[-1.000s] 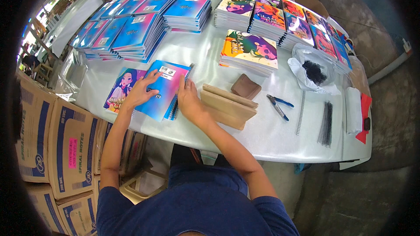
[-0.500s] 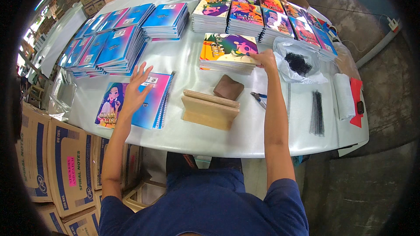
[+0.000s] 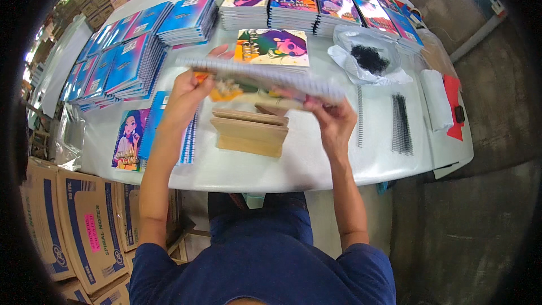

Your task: The person binds notebooks by manually threading a spiral coil through the holes in a stack of covers and paper, then cuts the excess coil using pliers.

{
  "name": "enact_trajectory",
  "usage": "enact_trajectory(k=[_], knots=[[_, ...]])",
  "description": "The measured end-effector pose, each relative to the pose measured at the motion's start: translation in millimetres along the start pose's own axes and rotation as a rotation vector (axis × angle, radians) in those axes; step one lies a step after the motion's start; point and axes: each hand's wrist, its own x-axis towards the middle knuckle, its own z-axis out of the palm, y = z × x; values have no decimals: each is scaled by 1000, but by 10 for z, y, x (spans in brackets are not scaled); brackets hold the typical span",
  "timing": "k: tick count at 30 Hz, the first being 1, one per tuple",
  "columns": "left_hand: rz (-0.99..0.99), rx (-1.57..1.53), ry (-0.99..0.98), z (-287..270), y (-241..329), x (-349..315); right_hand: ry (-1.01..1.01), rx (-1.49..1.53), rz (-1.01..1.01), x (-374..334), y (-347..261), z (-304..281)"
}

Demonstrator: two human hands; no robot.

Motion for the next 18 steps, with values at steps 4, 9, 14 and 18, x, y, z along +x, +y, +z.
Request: enact_trajectory(k=[4, 9, 14, 18], knots=[[39, 64, -165, 152, 30, -228, -54, 10, -8, -377, 399, -198], [75, 202, 21, 134, -512, -431, -355, -578, -28, -543, 805, -255], [-67, 30, 283, 255, -1033, -750, -596, -642, 22, -402, 927, -367], [78, 264, 425, 122, -981, -705, -129, -1077, -46, 623, 872, -946]])
